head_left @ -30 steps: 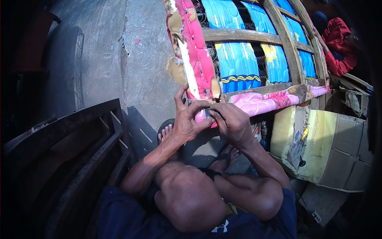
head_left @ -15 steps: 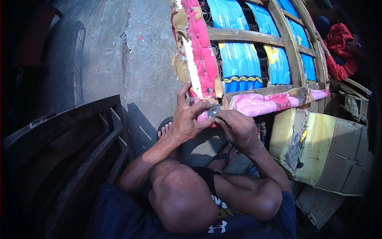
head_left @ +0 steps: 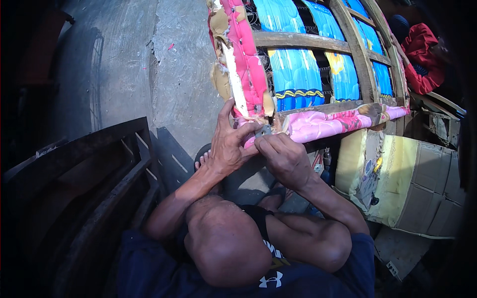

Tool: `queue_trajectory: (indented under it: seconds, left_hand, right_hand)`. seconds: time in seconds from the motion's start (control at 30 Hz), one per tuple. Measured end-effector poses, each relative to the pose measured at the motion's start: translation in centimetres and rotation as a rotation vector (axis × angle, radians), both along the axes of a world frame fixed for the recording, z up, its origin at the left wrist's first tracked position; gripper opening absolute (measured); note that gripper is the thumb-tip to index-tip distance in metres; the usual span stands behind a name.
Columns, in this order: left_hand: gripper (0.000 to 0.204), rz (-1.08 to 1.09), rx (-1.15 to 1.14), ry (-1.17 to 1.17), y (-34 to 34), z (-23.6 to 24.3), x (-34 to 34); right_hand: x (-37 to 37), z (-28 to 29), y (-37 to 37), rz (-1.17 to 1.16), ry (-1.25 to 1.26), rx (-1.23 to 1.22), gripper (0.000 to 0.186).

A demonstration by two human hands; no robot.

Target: The person works on a furniture frame by using a power drill to drive screws into a metal bracket and then uses a screwdriver to tighten components while sitting on the floor.

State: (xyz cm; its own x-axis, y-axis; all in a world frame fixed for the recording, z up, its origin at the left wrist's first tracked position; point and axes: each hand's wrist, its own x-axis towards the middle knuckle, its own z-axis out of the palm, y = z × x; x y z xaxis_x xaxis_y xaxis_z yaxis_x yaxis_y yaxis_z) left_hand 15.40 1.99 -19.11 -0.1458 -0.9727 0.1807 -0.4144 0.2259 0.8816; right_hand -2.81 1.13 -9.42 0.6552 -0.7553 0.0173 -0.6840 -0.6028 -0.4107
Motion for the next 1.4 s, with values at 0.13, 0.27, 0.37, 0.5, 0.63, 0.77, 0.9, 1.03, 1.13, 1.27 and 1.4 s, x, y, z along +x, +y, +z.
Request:
queue_trajectory:
  seconds: [0.13,0.27,0.37,0.5,0.63,0.77,0.9,1.03,1.13,1.27,1.4]
  left_hand:
    - [0.05,-0.009,0.018,0.012,-0.2,0.2,-0.4]
    - [0.051,0.01,0.004,-0.017,-0.1,0.0,-0.2]
    - [0.051,0.001,0.026,0.011,0.0,-0.2,-0.3]
    - [0.051,0.009,0.041,0.037,0.0,-0.2,-0.6]
    - [0.049,-0.01,0.039,0.083,0.0,-0.2,-0.2]
    - [0.05,-0.02,0.022,0.075,-0.1,-0.6,-0.1]
    - [0.05,-0.005,0.028,0.078,0.0,-0.5,-0.1]
    - [0.049,-0.008,0.011,0.021,-0.1,-0.5,0.0]
    - [0.049,-0.017,0.026,-0.053,-0.3,0.1,-0.4]
    - [0.05,-0.016,0.057,-0.008,-0.2,-0.3,-0.5]
    - [0.051,0.015,-0.054,-0.065,0.0,-0.1,-0.9]
  right_hand:
    - [-1.0,-1.6,0.2,-0.073,-0.093,-0.07,0.027]
    - [-0.4,-1.1,-0.1,-0.077,-0.002,-0.03,0.022]
    - [0.0,-0.4,-0.2,-0.065,0.036,-0.052,0.02]
    - [-1.2,-0.4,-1.0,-0.134,-0.048,0.042,0.014]
    - [-0.9,-0.7,-0.7,-0.125,-0.101,0.049,0.012]
    - [-0.4,-0.5,-0.7,-0.093,-0.071,0.0,0.011]
    - [-0.2,-1.1,-0.7,-0.088,-0.09,-0.028,0.011]
    - [0.1,-1.4,-0.8,-0.093,-0.111,-0.047,0.011]
    - [-0.4,-1.2,-1.1,-0.113,-0.116,-0.067,0.012]
    - [-0.9,-0.7,-1.2,-0.136,-0.161,-0.018,0.014]
    - [-2.4,1.0,-0.1,-0.296,-0.329,-0.069,0.012]
